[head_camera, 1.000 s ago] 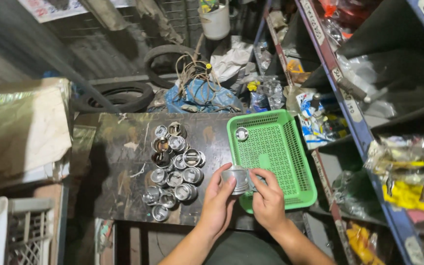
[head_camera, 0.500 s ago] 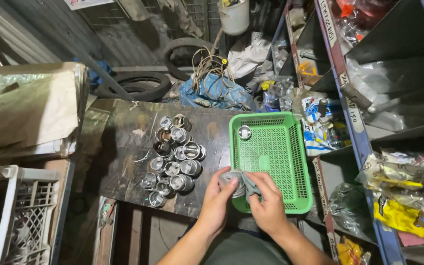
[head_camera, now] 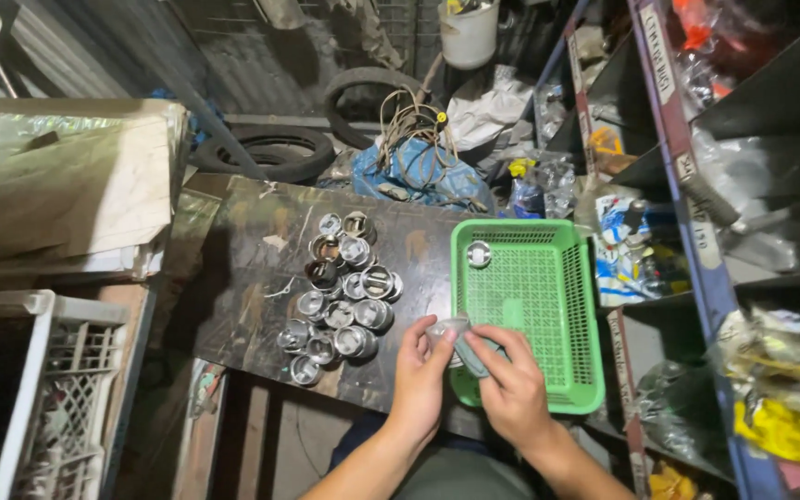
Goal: The person picks up small, cylindrical metal parts from a green basket and a table. They use a grey abrasive pad to scrub the surfaces of the metal parts, rotating them to clean different sides, and then place them back on the table.
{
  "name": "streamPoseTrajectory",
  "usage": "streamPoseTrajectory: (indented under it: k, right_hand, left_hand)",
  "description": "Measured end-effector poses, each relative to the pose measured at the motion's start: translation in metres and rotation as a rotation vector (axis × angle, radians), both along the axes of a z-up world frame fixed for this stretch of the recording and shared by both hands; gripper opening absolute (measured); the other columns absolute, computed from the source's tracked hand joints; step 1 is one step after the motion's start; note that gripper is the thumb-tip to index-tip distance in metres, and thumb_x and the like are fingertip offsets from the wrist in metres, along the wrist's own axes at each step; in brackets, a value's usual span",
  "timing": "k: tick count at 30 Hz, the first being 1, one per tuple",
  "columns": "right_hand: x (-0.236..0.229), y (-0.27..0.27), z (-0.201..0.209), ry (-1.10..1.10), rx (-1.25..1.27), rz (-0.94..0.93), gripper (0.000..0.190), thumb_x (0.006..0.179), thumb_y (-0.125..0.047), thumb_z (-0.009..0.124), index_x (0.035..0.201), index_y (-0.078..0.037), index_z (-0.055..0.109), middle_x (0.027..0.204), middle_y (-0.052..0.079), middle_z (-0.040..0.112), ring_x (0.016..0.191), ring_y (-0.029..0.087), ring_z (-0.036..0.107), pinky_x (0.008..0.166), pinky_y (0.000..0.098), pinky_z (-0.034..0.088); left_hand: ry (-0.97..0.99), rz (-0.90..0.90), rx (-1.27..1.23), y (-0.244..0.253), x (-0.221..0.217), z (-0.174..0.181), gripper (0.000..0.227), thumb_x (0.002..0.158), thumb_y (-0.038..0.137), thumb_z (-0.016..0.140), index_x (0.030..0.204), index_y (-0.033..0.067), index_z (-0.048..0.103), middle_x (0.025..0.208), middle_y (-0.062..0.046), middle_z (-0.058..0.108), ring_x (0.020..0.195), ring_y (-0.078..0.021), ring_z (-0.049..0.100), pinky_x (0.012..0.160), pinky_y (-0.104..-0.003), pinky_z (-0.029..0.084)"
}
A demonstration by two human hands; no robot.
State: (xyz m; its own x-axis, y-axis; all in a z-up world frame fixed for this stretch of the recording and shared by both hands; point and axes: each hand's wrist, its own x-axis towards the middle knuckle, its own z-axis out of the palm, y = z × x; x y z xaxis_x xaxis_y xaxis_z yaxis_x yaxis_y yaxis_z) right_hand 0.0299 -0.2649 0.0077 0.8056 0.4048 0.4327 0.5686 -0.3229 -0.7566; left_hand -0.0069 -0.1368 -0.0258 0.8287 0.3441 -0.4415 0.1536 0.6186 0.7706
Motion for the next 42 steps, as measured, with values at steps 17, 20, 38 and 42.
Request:
streamPoseTrajectory:
  k: [17, 20, 38, 42]
  right_hand:
    - [-0.008, 0.092, 0.003, -0.053, -0.111, -0.185, 0.054, 0.068, 0.013, 0.052, 0.118, 0.004, 0.07, 0.124, 0.015, 0.07, 0.107, 0.031, 0.066, 0.097, 0.0366, 0.053]
    - [-0.018, 0.104, 0.015, 0.004, -0.114, -0.255, 0.055, 0.067, 0.013, 0.049, 0.117, 0.005, 0.07, 0.125, 0.015, 0.069, 0.108, 0.03, 0.066, 0.097, 0.0357, 0.052]
    - [-0.035, 0.118, 0.015, 0.013, -0.201, -0.315, 0.059, 0.066, 0.01, 0.05, 0.12, -0.001, 0.072, 0.122, 0.015, 0.065, 0.107, 0.03, 0.062, 0.097, 0.0365, 0.051]
    - [-0.029, 0.103, -0.013, 0.098, -0.237, -0.294, 0.058, 0.068, 0.009, 0.052, 0.121, -0.003, 0.073, 0.122, 0.014, 0.066, 0.108, 0.03, 0.063, 0.097, 0.0361, 0.051]
  left_hand:
    - [0.124, -0.088, -0.366, 0.1, 0.011, 0.015, 0.039, 0.099, 0.019, 0.051, 0.134, 0.0012, 0.057, 0.126, -0.016, 0.057, 0.109, -0.0263, 0.054, 0.092, -0.041, 0.044]
    - [0.149, -0.128, -0.426, 0.11, 0.011, 0.016, 0.041, 0.098, 0.018, 0.048, 0.135, 0.0007, 0.056, 0.13, -0.019, 0.06, 0.111, -0.029, 0.056, 0.093, -0.043, 0.045]
    - [0.197, -0.227, -0.419, 0.121, 0.009, 0.009, 0.037, 0.099, 0.02, 0.054, 0.129, -0.0012, 0.06, 0.12, -0.017, 0.061, 0.106, -0.0257, 0.058, 0.091, -0.039, 0.047]
    - [0.202, -0.209, -0.416, 0.116, 0.007, 0.011, 0.032, 0.106, 0.02, 0.049, 0.126, -0.0041, 0.057, 0.114, -0.018, 0.063, 0.101, -0.0246, 0.061, 0.093, -0.039, 0.05]
